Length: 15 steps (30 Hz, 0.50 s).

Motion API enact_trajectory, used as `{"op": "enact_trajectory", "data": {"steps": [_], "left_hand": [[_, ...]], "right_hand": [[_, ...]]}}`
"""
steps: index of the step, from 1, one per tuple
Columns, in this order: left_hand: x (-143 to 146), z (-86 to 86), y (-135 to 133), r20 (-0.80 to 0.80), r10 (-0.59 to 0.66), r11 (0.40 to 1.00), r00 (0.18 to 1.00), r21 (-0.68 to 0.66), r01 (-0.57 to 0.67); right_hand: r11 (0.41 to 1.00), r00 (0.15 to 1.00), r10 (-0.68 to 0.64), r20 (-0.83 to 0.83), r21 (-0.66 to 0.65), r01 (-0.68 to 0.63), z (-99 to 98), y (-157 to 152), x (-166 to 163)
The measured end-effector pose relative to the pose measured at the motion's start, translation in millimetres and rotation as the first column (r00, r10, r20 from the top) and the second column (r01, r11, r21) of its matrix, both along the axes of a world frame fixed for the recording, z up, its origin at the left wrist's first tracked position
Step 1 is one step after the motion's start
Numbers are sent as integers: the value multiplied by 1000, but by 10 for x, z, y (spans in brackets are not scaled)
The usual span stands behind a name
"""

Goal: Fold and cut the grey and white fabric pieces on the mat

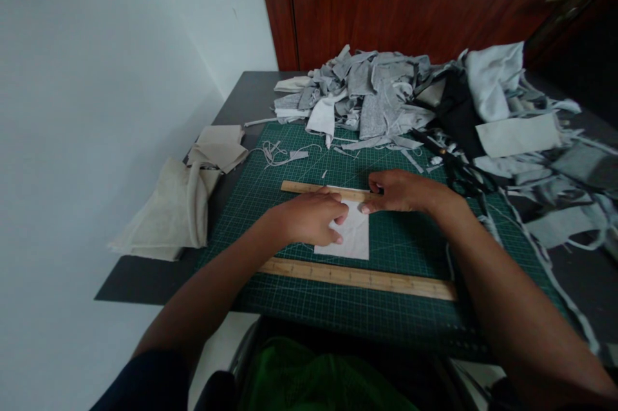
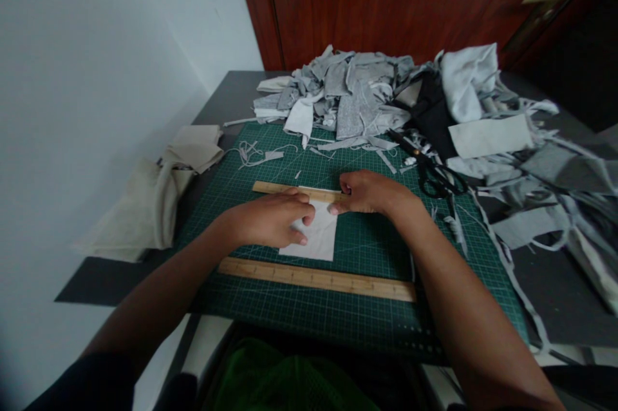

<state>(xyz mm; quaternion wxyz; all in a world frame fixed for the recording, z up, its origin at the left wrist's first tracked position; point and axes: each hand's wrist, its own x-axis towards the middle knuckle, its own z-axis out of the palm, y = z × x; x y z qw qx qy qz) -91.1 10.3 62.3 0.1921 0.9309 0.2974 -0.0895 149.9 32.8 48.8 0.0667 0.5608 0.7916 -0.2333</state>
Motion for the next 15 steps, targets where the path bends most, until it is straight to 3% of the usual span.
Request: {"op": "enact_trajectory", "data": {"steps": [4,8,15], "left_hand": [[133,-50,-89,86,78,984,993,153,-91],[301,-187,-218,216,81,947,973,288,-143],[465,-374,-355,83,59,916,995,392,-87]], "right_hand": [[1000,1000,2,21,18,-2,-7,4,-14],[999,1000,-3,24,45,2,-23,-1,-14],[998,1000,-12,0,63,12,-54,3,-18]]}}
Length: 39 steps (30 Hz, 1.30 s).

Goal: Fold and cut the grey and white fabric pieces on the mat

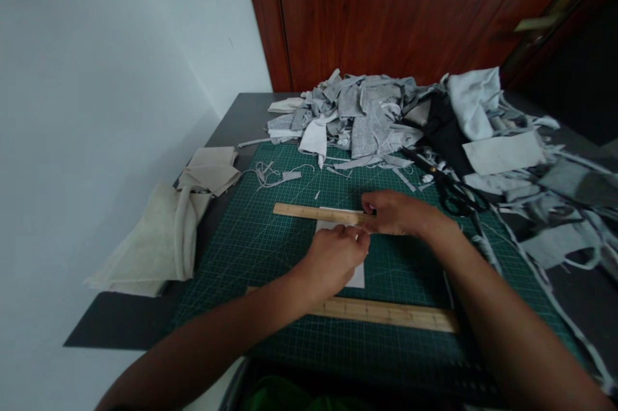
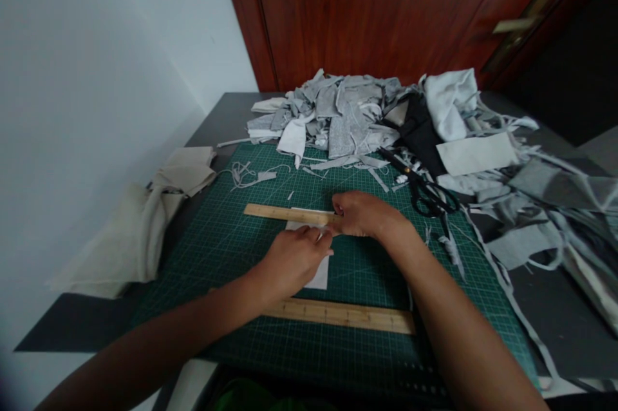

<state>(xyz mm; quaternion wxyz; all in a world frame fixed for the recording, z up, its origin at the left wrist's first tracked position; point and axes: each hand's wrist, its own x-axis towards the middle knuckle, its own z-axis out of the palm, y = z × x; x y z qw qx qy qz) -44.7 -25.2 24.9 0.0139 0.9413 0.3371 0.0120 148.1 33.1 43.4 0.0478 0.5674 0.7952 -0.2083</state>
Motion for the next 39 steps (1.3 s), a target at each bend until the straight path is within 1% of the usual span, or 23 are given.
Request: {"op": "enact_trajectory", "data": {"steps": [5,9,13,15,18,20,22,26,29,31,35,37,39], "left_hand": [[11,15,15,27,111,990,993,-87,-109],[33,5,6,27,165,984,986,-78,-163],[53,-44,-10,11,169,985,986,-28,-169],[53,-64,-3,30,180,983,983,-23,-179],[43,-77,20,67,201,978,977,-67,-196],[32,-87,33,78,195,977,978,-97,-187],[22,-109,38,87,176,981,980,-97,-168],[13,-186,28,75,156,988,985,-35,-153],[12,-224,14,41,163,985,986,44,-165],[15,-229,2,43,179,975,983,124,-183],[29,-238,-33,82,207,934,975,279,-222],[35,-263,-48,88,217,923,972,305,-233],[38,-298,-57,86,215,924,973,304,-231]], "right_hand": [[1000,999,-1,-39,-3,1,-13,-8,-2],[999,996,1,-89,-31,-4,-9,-2,39],[998,992,-3,-129,-62,-5,-3,16,106],[997,987,2,-158,-71,-13,8,19,132],[996,980,13,-199,-88,-31,32,16,151],[994,978,10,-206,-100,-31,44,12,153],[993,979,-1,-205,-113,-23,46,10,150],[992,978,-21,-210,-123,-5,38,11,141],[992,977,-29,-209,-124,3,42,9,133],[991,980,-35,-196,-130,9,46,9,128],[990,984,-43,-175,-137,19,40,16,120],[991,982,-39,-182,-137,13,35,21,117],[991,982,-34,-187,-135,8,34,22,116]]}}
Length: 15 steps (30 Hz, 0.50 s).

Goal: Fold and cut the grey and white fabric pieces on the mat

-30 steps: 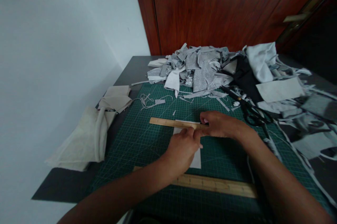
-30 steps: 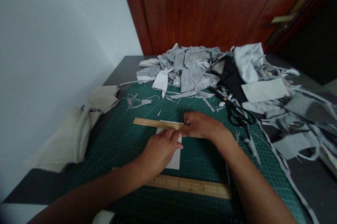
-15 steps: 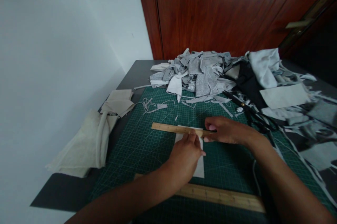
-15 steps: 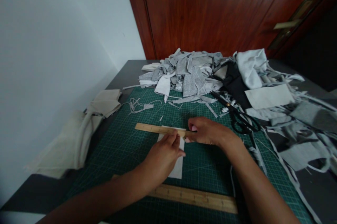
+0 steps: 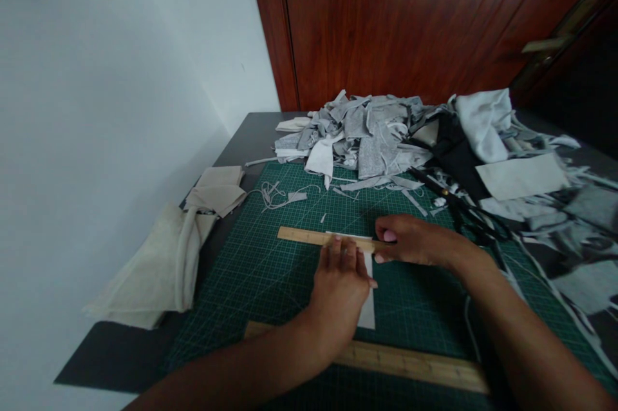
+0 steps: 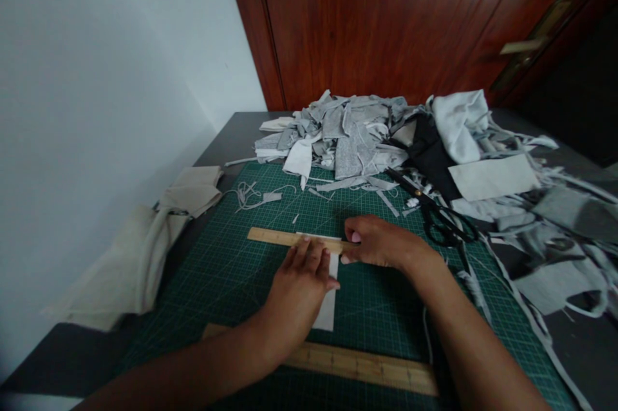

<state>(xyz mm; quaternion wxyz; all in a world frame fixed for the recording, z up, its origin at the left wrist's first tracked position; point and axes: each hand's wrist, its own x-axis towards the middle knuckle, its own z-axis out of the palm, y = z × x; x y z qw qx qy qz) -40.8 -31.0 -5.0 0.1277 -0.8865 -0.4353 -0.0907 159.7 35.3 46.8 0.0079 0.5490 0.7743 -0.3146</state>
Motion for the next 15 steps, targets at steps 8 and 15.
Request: {"op": "enact_trajectory", "data": {"steps": [8,15], "left_hand": [[-7,-73,-8,17,10,999,1000,-44,-9],[-20,-64,4,1,-18,999,1000,-50,18]], "right_hand": [[1000,1000,-13,-11,-7,13,-40,6,19],[1000,1000,-11,2,6,11,-58,11,30]]}}
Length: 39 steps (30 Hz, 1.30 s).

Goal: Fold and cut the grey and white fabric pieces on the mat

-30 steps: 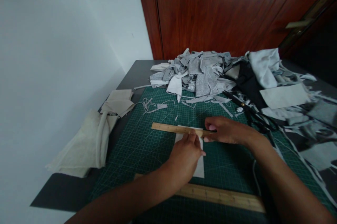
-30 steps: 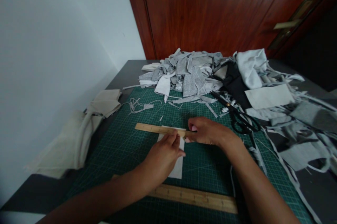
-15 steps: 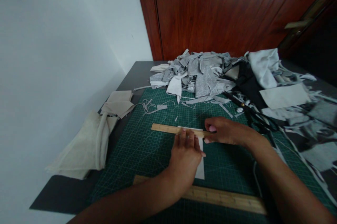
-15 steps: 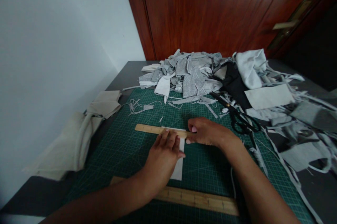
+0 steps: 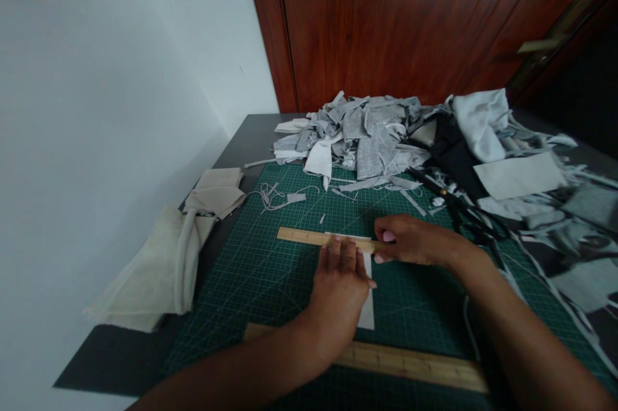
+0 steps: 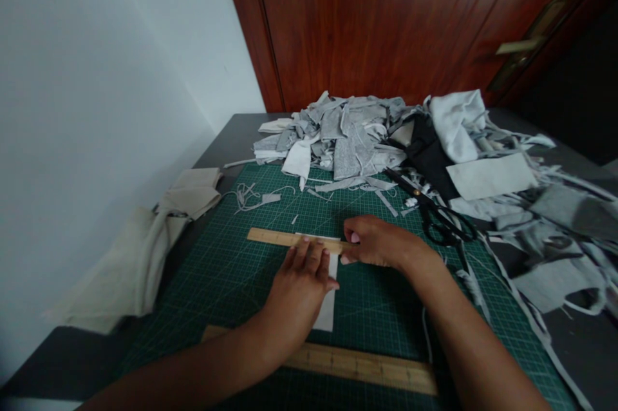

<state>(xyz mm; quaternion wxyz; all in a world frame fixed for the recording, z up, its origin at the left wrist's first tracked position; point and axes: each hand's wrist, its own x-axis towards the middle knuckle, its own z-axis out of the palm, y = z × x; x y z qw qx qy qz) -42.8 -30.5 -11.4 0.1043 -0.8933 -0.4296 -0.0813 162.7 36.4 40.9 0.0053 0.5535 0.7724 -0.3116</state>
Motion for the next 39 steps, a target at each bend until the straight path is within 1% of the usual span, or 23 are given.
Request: {"op": "enact_trajectory", "data": {"steps": [4,9,14,17,21,24,30,35,39], "left_hand": [[5,3,9,-15,-8,1000,1000,-3,8],[12,7,6,-7,15,1000,1000,-28,-15],[15,38,-25,2,39,999,999,23,-39],[7,25,-34,13,64,997,998,44,-64],[-6,-8,-18,18,57,998,998,17,-57],[-8,3,-8,8,52,999,999,2,-52],[-8,68,-12,-6,49,999,999,-9,-50],[-20,57,-9,-6,47,999,999,5,-47],[-19,46,-5,-1,54,998,999,-29,-54]], "right_hand": [[1000,1000,-1,8,-3,1,10,-3,0],[1000,1000,-14,6,-21,14,-5,2,-1],[999,999,-32,0,-16,32,-21,4,-3],[998,999,-51,2,-22,51,-34,11,-3],[999,999,-51,-2,-21,51,-58,21,2],[998,999,-50,1,-25,50,-61,21,7],[999,1000,-29,0,-18,29,-3,12,-4],[999,999,-34,5,-36,34,16,10,-10],[997,998,-46,38,-64,48,26,13,49]]}}
